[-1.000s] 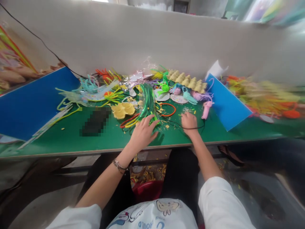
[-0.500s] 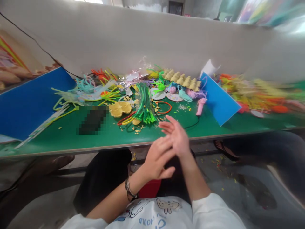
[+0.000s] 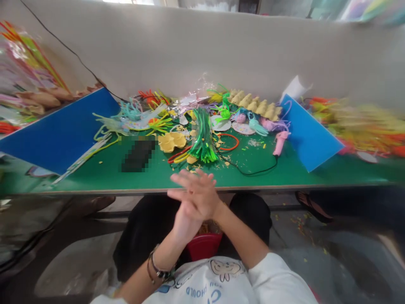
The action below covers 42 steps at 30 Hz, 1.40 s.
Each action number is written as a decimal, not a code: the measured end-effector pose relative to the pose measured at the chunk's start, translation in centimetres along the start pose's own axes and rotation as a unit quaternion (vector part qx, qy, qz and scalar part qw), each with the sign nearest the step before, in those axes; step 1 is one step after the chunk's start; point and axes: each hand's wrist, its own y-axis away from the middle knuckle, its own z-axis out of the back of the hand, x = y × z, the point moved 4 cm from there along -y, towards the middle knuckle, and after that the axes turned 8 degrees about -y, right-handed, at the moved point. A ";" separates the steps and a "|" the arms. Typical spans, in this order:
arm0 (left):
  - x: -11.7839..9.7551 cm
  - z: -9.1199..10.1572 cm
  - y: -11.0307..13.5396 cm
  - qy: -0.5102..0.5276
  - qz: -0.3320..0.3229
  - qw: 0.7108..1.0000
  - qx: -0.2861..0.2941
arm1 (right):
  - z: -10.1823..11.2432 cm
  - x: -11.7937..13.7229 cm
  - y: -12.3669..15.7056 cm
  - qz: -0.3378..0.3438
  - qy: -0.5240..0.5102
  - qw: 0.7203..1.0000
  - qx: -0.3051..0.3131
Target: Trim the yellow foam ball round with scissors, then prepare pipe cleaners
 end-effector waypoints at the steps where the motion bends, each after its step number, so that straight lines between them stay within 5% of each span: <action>1: -0.7 -0.4 1.0 0.071 0.001 0.997 0.030 | 0.8 -1.8 -0.2 -0.034 0.057 0.997 -0.040; 3: -2.4 -0.4 2.8 0.124 -0.046 0.983 0.125 | 3.0 -5.4 -0.4 -0.171 0.145 0.964 -0.144; 5: -3.8 0.5 3.6 0.103 -0.103 0.963 0.228 | 4.3 -7.5 -0.6 -0.223 0.171 0.947 -0.158; 6: -3.9 1.5 3.3 0.068 -0.108 0.967 0.220 | 4.6 -8.0 -0.9 -0.234 0.177 0.945 -0.146; 12: -1.6 8.3 -3.3 -0.102 -0.083 0.990 -0.058 | 2.7 -8.8 -1.5 -0.287 0.230 0.928 -0.052; 15: 0.1 10.1 -6.5 -0.166 -0.086 0.977 -0.107 | 2.1 -9.9 -0.9 -0.335 0.244 0.909 -0.049; 20: 2.6 11.9 -10.6 -0.170 0.047 0.977 -0.123 | 2.1 -11.4 -0.8 -0.343 0.212 0.913 -0.053; 26: 0.3 11.3 -12.5 -0.287 -0.023 0.950 -0.119 | 3.1 -13.3 -2.3 -0.323 0.159 0.928 -0.095; 30: -1.4 8.1 -13.3 -0.505 -0.185 0.843 0.012 | 3.6 -14.2 -2.5 -0.311 0.114 0.935 -0.129; 33: -0.9 6.3 -14.4 -0.606 -0.224 0.759 0.078 | 3.8 -14.3 -1.9 -0.308 0.090 0.934 -0.158; 35: -0.3 6.0 -15.3 -0.641 -0.222 0.730 0.084 | 3.9 -14.2 -1.2 -0.313 0.075 0.931 -0.173; 42: -0.3 7.1 -17.1 -0.612 -0.167 0.771 0.062 | 4.1 -14.1 -0.1 -0.340 0.049 0.928 -0.145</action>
